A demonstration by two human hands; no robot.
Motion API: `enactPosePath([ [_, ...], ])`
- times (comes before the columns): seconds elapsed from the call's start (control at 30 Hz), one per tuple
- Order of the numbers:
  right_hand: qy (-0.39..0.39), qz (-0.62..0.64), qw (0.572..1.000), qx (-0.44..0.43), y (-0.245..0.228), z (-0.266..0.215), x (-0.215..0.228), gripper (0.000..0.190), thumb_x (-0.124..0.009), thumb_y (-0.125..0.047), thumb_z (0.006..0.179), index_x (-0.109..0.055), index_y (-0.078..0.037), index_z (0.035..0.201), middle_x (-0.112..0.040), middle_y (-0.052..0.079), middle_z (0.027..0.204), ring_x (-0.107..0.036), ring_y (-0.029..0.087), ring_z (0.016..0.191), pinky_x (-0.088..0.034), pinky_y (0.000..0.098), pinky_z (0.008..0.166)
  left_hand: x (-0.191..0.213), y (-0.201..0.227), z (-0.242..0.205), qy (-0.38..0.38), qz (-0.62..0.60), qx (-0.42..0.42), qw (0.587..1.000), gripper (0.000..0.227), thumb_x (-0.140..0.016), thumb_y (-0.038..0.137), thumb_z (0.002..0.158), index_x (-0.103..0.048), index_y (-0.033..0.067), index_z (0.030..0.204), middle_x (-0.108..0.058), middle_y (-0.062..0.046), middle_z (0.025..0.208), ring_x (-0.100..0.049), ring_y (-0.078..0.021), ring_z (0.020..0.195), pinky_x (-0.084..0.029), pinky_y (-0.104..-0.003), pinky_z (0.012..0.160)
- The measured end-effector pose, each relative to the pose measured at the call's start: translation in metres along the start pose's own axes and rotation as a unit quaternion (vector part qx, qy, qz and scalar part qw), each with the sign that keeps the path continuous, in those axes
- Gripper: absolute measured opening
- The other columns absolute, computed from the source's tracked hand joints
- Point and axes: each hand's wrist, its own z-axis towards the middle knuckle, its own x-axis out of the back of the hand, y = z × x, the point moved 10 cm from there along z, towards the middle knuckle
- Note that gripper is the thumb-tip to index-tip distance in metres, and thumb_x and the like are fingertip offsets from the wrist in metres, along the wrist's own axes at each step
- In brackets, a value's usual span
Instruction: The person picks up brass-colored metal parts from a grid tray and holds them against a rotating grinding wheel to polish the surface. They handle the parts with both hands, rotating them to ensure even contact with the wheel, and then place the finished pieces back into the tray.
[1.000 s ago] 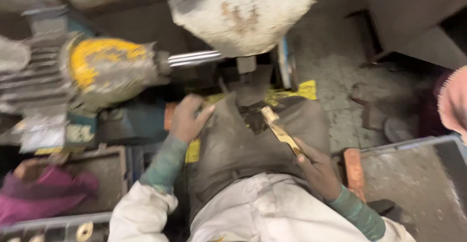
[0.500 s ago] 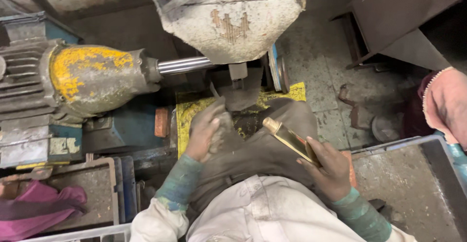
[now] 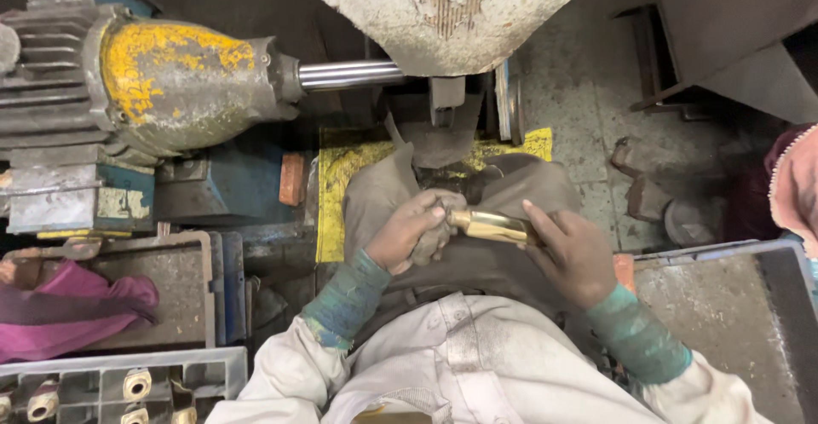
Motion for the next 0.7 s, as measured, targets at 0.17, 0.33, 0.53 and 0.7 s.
enactPosePath([
  [0.17,-0.089,0.011,0.995,-0.052,0.040,0.016,-0.054,0.064,-0.078,-0.042,0.081,-0.061,-0.026,0.141,-0.060,0.009,0.083,-0.060,0.029,0.070,-0.049,0.0451,0.059,0.043,-0.026,0.025,0.060,-0.102,0.052,0.992,0.042,-0.047,0.025,0.104,-0.054,0.0041,0.140,-0.066,-0.009,0.101,-0.060,-0.0139,0.076,-0.055,-0.030,0.061],
  [0.33,-0.061,-0.031,0.998,0.000,0.067,0.049,-0.073,0.049,-0.078,-0.040,0.083,-0.067,-0.029,0.129,-0.056,0.007,0.080,-0.059,0.027,0.073,-0.048,0.0439,0.065,0.091,-0.056,0.066,0.058,-0.116,0.059,0.990,0.038,-0.053,0.018,0.103,-0.054,0.0030,0.138,-0.068,-0.014,0.108,-0.063,-0.0168,0.080,-0.056,-0.032,0.063],
  [0.53,0.035,-0.066,0.995,0.063,0.104,0.095,-0.093,0.037,-0.077,-0.026,0.083,-0.070,-0.029,0.119,-0.057,0.001,0.090,-0.060,0.025,0.089,-0.044,0.0461,0.082,0.139,-0.085,0.121,0.110,-0.139,0.076,0.981,0.033,-0.058,0.026,0.104,-0.057,0.0023,0.127,-0.068,-0.013,0.103,-0.064,-0.0181,0.077,-0.053,-0.031,0.057],
  [0.7,0.071,-0.096,0.987,0.105,0.122,0.119,-0.109,0.034,-0.077,-0.025,0.085,-0.069,-0.034,0.116,-0.056,0.001,0.090,-0.060,0.024,0.091,-0.044,0.0473,0.087,0.152,-0.093,0.146,0.101,-0.278,0.063,0.953,0.032,-0.060,0.028,0.103,-0.060,0.0034,0.122,-0.066,-0.011,0.096,-0.061,-0.0174,0.072,-0.048,-0.027,0.053],
])
